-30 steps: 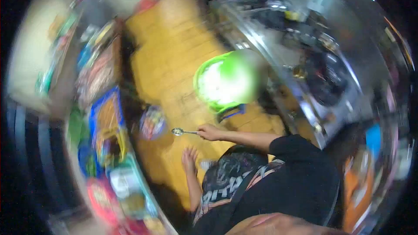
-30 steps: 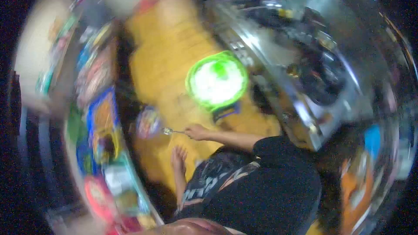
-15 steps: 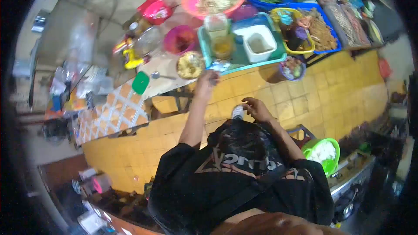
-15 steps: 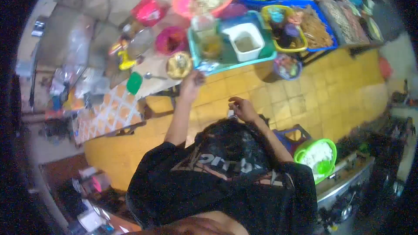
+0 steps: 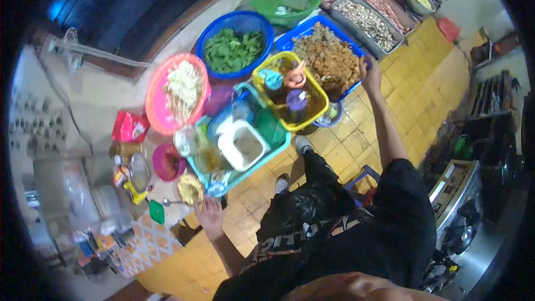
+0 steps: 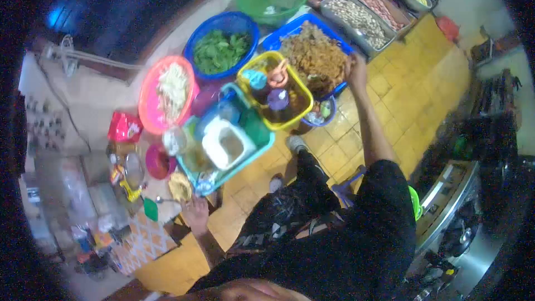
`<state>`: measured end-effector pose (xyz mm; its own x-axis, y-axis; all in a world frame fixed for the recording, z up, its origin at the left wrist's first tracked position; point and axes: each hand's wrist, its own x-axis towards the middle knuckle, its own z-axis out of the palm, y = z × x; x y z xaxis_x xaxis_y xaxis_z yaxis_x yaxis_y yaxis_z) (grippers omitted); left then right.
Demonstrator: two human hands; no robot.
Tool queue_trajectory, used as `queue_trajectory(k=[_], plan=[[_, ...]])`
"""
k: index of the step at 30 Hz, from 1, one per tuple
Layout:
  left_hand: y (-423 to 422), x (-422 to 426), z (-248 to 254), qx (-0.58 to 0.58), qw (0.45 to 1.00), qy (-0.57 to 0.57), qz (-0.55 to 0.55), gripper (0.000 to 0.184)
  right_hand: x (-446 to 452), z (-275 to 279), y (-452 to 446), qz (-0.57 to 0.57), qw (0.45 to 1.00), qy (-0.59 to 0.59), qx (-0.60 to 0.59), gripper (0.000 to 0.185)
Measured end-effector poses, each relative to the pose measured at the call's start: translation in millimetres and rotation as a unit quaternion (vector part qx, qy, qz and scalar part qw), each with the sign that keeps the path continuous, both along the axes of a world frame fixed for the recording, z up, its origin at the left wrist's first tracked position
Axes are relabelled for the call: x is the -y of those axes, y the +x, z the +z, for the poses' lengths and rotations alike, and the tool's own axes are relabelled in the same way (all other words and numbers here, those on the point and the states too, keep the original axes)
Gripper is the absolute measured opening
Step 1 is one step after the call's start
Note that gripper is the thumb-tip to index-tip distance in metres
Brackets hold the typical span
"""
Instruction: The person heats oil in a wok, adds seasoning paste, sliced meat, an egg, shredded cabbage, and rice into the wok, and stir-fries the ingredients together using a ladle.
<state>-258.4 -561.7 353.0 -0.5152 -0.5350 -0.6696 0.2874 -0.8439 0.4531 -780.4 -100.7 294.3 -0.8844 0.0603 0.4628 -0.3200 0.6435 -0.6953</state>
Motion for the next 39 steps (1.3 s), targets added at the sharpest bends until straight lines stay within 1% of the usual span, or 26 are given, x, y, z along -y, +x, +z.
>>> queue_trajectory(k=[1,3,5,7,9,11,12,13,14,15,16,17,18,19,21,25,26,27,28,29,30,31,33,34,37,39], plan=[[-5,-8,3,0.031,0.999,0.0,0.019,0.038,-9,5,-25,-0.011,1.0,-0.006,0.004,0.028],[-10,-13,-5,0.063,0.997,-0.031,0.029,0.032,-24,29,-64,-0.076,0.985,0.152,-0.016,0.031],[2,-10,-51,0.074,0.995,-0.058,0.011,0.032,-31,22,-90,-0.093,0.986,0.135,-0.004,0.033],[26,-18,-110,0.079,0.973,-0.174,0.132,0.033,-44,14,-97,-0.101,0.987,0.126,0.009,0.035],[47,-31,-145,0.031,0.978,-0.205,-0.036,0.033,-53,11,-95,-0.093,0.989,0.104,-0.053,0.037],[34,-64,-144,0.095,0.992,-0.074,-0.042,0.031,-76,9,-92,-0.11,0.986,0.116,-0.037,0.038],[60,-49,-205,0.154,0.928,-0.258,-0.222,0.029,-89,5,-84,-0.127,0.984,0.126,-0.016,0.038],[74,-40,-247,0.213,0.801,-0.444,-0.34,0.027,-103,3,-75,-0.132,0.984,0.122,-0.008,0.038],[76,-51,-244,0.226,0.596,-0.674,-0.374,0.025,-122,2,-71,-0.12,0.985,0.123,0.013,0.039],[58,-81,-245,0.207,0.336,-0.842,-0.368,0.027,-137,7,-73,-0.113,0.985,0.125,0.027,0.04],[37,-107,-235,0.295,0.679,-0.555,-0.38,0.031,-148,11,-70,-0.126,0.984,0.123,0.03,0.04],[24,-129,-220,0.33,0.877,-0.147,-0.315,0.038,-160,16,-66,-0.139,0.984,0.096,0.052,0.041],[23,-143,-221,0.341,0.874,-0.11,-0.329,0.039,-172,18,-73,-0.145,0.984,0.071,0.069,0.041],[22,-154,-218,0.331,0.859,-0.137,-0.366,0.039,-185,23,-86,-0.143,0.985,0.074,0.063,0.041],[23,-169,-231,0.325,0.809,-0.217,-0.438,0.04,-220,11,-120,-0.15,0.968,0.2,0.016,0.046],[14,-195,-258,0.321,0.68,-0.396,-0.526,0.041,-249,40,-203,-0.149,0.972,0.182,0.017,0.047],[11,-206,-263,0.316,0.646,-0.44,-0.538,0.041,-245,59,-215,-0.094,0.988,0.124,-0.002,0.046],[5,-220,-268,0.304,0.614,-0.48,-0.548,0.042,-250,45,-251,-0.084,0.989,0.119,-0.003,0.046],[-4,-236,-271,0.295,0.58,-0.517,-0.556,0.042,-269,19,-299,-0.086,0.99,0.07,0.088,0.044],[-13,-261,-261,0.3,0.582,-0.513,-0.556,0.042,-283,-4,-333,-0.091,0.979,0.024,0.183,0.042],[-32,-289,-254,0.345,0.489,-0.498,-0.627,0.04,-289,-12,-345,-0.043,0.923,0.38,0.05,0.042],[-59,-301,-259,0.384,0.386,-0.482,-0.686,0.038,-285,-7,-358,-0.031,0.879,0.472,0.066,0.042],[-66,-324,-257,0.378,0.546,-0.416,-0.622,0.037,-293,-32,-388,0.01,0.894,0.423,0.149,0.04],[-72,-335,-252,0.374,0.594,-0.382,-0.602,0.036,-299,-50,-386,0.021,0.889,0.426,0.165,0.04],[-114,-361,-227,0.356,0.683,-0.325,-0.55,0.034,-288,-59,-403,0.031,0.894,0.365,0.259,0.047],[-140,-378,-209,0.324,0.71,-0.327,-0.533,0.033,-257,-29,-388,-0.012,0.878,0.382,0.289,0.056]])
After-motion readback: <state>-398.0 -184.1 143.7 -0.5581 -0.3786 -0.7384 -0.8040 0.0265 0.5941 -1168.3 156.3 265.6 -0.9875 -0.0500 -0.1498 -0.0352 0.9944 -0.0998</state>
